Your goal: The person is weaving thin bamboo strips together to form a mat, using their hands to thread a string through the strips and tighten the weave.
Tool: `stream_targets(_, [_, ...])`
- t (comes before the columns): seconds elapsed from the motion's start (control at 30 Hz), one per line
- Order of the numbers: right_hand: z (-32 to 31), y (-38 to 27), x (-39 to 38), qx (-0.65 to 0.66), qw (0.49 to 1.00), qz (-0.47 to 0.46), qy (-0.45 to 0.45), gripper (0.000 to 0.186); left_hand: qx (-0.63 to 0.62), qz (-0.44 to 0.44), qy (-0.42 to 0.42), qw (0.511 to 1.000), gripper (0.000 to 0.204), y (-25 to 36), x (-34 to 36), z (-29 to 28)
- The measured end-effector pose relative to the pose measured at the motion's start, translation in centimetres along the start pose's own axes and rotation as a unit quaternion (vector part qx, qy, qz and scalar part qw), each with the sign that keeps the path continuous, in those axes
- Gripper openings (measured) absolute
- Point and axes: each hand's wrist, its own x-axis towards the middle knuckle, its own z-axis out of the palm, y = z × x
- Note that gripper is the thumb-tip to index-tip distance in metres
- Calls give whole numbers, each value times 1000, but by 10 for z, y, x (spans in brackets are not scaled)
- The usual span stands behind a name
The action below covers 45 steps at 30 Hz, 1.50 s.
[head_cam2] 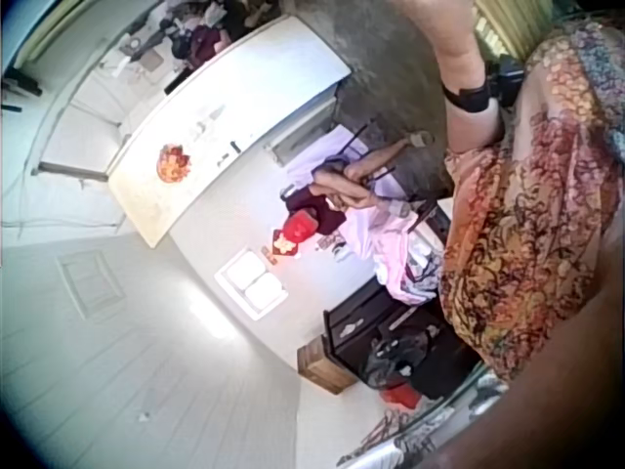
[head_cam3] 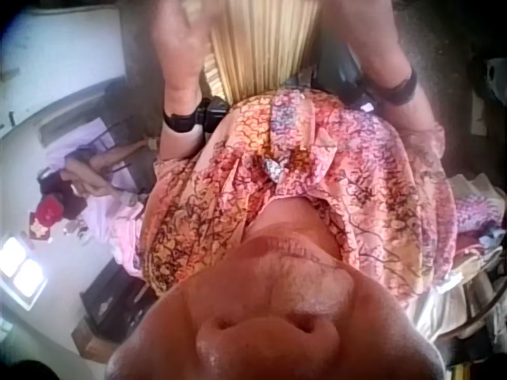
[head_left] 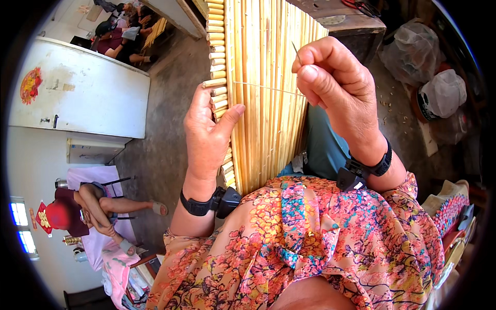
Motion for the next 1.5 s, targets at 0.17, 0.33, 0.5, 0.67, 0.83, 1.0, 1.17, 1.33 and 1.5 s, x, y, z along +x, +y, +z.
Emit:
stream_targets(0.17, [1, 9, 1, 34, 999, 8, 5, 7, 44, -14, 14, 999, 32, -2, -1, -3])
stream_targets(0.33, [0, 7, 1, 11, 1000, 1, 3, 7, -2, -47, 18, 999, 31, -1, 0, -2])
stream_targets(0.5, [-1, -5, 0, -40, 998, -44, -3, 4, -53, -69, 18, 996, 32, 2, 0, -2])
stream_targets(0.67, [-4, -16, 3, -127, 979, -160, -2, 9, -82, -79, 14, 993, 33, 4, -1, -1])
stream_targets(0.83, [15, -21, 0, -45, 985, -121, 114, 12, -75, -82, 12, 994, 33, 5, -1, -1])
stream_targets(1.0, [-2, 6, -3, 17, 974, -209, 89, 14, -82, -77, 5, 994, 33, 6, -1, -2])
stream_targets(1.17, [-5, 15, 9, -24, 994, -102, 18, 5, -83, -100, 31, 991, 32, -1, 2, -4])
stream_targets(1.33, [-4, 8, 13, -160, 983, 69, -64, 6, -88, -84, 34, 992, 32, -2, 1, -6])
stream_targets(1.5, [0, 35, 15, -260, 963, -5, -69, 10, -98, -95, 38, 990, 32, -1, 1, -5])
